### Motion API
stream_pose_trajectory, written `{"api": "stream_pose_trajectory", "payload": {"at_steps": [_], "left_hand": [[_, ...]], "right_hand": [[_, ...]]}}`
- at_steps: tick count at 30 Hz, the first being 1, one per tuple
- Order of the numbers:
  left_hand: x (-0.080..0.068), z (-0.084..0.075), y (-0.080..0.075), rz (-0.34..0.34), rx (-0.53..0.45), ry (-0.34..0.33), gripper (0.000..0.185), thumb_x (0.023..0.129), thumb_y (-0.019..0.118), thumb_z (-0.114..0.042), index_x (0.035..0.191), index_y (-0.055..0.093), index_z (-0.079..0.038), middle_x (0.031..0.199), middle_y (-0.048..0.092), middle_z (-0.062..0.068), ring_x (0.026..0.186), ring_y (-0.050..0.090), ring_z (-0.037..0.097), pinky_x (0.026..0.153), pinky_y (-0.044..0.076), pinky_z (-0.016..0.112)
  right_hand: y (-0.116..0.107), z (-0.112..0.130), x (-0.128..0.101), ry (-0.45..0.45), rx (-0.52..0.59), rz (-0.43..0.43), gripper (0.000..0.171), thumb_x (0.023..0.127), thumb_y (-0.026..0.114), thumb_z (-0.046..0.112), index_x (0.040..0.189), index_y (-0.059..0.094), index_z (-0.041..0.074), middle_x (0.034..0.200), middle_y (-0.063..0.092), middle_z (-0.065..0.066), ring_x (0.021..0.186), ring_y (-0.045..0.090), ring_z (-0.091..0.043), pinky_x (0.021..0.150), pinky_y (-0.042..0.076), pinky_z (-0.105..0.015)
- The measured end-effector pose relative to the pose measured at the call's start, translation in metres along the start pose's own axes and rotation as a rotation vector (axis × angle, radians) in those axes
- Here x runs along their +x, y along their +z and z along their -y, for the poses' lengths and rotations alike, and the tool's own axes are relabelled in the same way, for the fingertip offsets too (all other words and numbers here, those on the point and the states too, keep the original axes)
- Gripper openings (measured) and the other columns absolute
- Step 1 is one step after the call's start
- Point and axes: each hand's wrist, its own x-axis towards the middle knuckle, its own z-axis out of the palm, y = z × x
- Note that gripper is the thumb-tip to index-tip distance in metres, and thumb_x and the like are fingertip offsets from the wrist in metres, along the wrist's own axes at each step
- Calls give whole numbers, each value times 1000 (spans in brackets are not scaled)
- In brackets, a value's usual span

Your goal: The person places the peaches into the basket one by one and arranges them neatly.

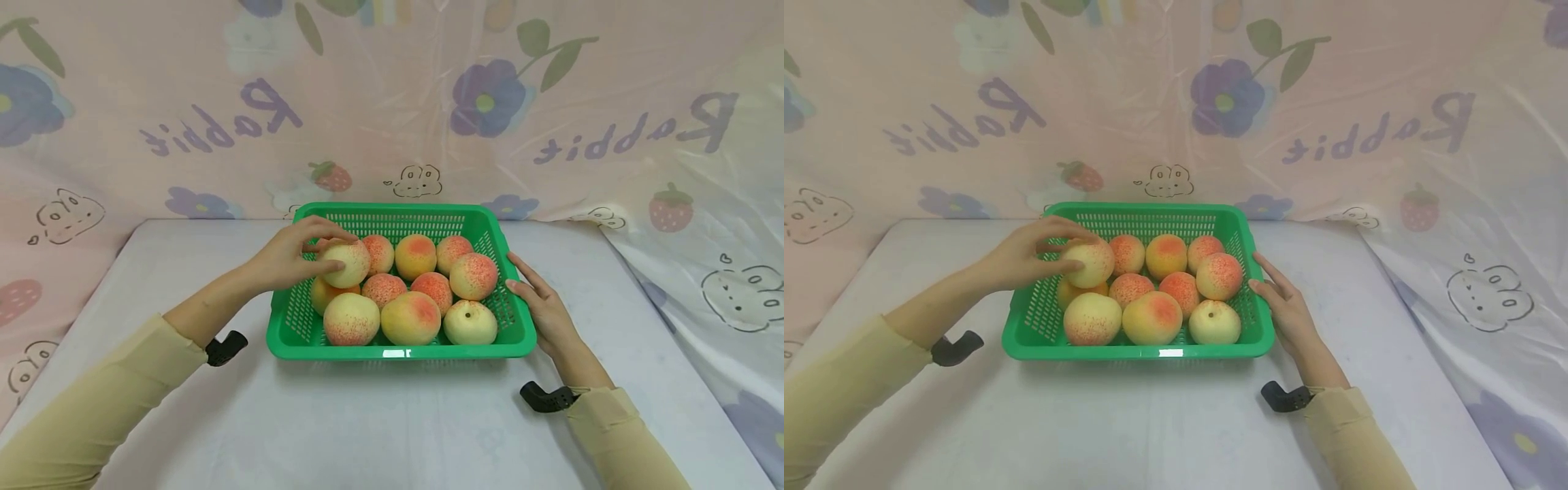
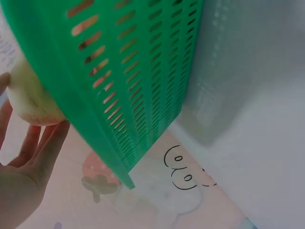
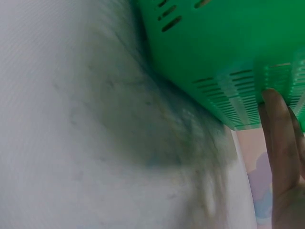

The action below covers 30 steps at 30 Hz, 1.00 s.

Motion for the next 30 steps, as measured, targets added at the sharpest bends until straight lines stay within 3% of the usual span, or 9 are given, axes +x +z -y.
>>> {"api": "stream_pose_trajectory", "payload": {"at_steps": [4, 13, 21, 30], "left_hand": [[2, -1, -1, 11, -2, -12, 35, 85, 74, -15, 120, 67, -14, 127, 55, 7, 117, 48, 23, 96, 47, 48], [1, 1, 1, -10, -20, -71, 42, 86, 73, -16, 126, 61, -11, 128, 55, 8, 113, 49, 25, 95, 48, 51], [4, 0, 5, 66, -115, 5, 40, 89, 69, -12, 128, 59, -7, 138, 50, 13, 132, 42, 30, 105, 39, 52], [4, 0, 5, 74, -105, -9, 36, 91, 67, -14, 125, 61, -9, 133, 54, 8, 123, 50, 27, 99, 46, 50]], "right_hand": [[0, 0, 0, -2, 7, 2, 57, 100, 53, 22, 151, 30, 32, 119, 57, 11, 95, 65, -5, 75, 57, -25], [-1, -1, 1, 2, -1, -3, 56, 100, 53, 23, 150, 31, 32, 117, 59, 12, 94, 66, -5, 75, 57, -25], [-1, -1, 0, -2, 17, 3, 56, 100, 53, 21, 150, 31, 32, 112, 64, 13, 93, 66, -6, 74, 57, -24], [-1, 0, 1, -2, 5, 8, 56, 100, 52, 23, 151, 30, 32, 120, 57, 11, 94, 66, -5, 75, 57, -25]]}}
